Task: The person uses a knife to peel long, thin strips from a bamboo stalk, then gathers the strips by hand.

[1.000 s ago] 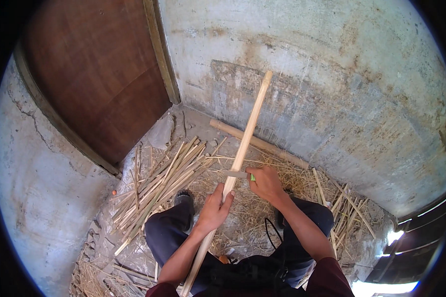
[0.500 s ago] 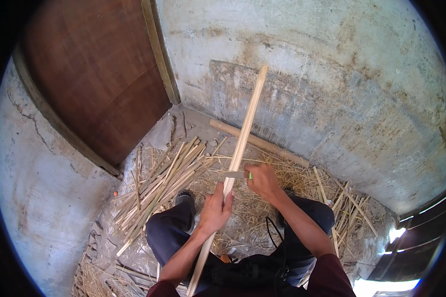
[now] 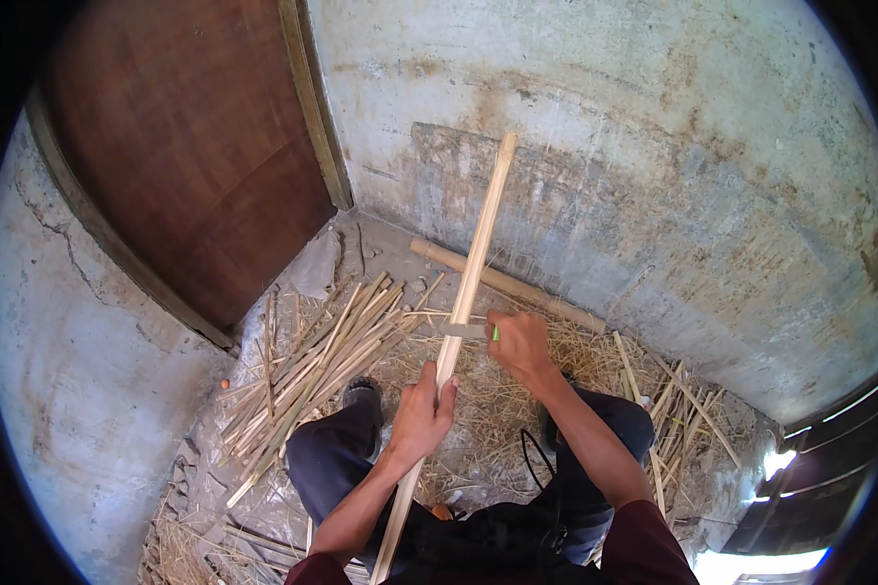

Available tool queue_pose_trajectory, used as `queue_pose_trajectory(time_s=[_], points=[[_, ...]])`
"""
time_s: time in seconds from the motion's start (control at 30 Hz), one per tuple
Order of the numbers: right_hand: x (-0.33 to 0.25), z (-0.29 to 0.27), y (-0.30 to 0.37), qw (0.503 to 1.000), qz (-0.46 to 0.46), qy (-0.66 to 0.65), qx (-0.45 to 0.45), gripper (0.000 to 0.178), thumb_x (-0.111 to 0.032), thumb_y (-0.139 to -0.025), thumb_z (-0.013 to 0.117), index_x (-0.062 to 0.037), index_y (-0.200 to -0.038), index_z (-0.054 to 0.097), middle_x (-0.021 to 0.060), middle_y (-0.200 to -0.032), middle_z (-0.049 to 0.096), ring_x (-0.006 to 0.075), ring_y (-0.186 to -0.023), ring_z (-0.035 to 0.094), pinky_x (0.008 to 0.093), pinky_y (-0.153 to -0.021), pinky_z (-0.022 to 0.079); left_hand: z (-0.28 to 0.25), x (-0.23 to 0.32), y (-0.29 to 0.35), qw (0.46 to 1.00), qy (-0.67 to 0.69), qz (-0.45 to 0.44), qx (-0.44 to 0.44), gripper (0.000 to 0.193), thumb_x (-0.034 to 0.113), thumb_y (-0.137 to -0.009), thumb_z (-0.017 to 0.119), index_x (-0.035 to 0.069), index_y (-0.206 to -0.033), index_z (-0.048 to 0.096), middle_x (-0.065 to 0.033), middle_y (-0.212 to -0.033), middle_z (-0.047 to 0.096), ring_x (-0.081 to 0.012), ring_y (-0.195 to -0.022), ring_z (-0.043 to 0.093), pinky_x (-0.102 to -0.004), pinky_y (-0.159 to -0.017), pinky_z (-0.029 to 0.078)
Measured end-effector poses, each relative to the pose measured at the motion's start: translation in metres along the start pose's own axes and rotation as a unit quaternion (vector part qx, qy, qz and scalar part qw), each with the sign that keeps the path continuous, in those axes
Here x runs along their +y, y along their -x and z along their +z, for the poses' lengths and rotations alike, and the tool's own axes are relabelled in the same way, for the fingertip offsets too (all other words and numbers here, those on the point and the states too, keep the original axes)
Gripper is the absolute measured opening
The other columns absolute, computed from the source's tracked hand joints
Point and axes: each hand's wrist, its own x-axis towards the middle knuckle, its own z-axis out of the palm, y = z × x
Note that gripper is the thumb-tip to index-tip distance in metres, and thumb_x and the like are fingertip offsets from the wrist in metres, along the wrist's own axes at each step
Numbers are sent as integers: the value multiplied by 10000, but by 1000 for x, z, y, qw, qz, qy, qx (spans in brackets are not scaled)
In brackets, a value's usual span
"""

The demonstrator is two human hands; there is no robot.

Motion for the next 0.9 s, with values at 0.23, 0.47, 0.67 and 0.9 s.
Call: queue_pose_trajectory(time_s=[0.23,0.47,0.67,0.9], points=[[47,0,-11,988,118,19,96,128,-119,-805,696,-71,-885,784,225,-775,732,436,-740,725,528,-702,582,5,-6,6,999,-31,37,-13,243,194,-1061,623,-21,-1084,513,-228,-573,589,-417,-508,644,-504,-484,446],[78,-41,-23,972,138,-1,188,196,-72,-799,685,-22,-951,798,244,-793,726,466,-755,706,532,-716,573,10,-1,16,997,-1,7,-79,269,227,-1059,632,-15,-1092,518,-229,-576,600,-428,-514,648,-505,-489,462],[18,-32,3,997,10,-67,-28,200,-115,-788,694,-76,-941,816,230,-711,702,419,-683,717,501,-670,575,16,-12,6,999,23,3,-42,248,202,-1064,625,-24,-1088,524,-218,-557,581,-419,-491,631,-502,-477,440],[-1,-15,13,998,-21,-33,-56,169,-145,-763,705,-89,-891,800,219,-691,700,393,-668,725,494,-651,579,11,0,7,998,-1,-26,-49,322,249,-1063,640,-54,-1133,558,-249,-648,615,-394,-549,646,-504,-543,475]])
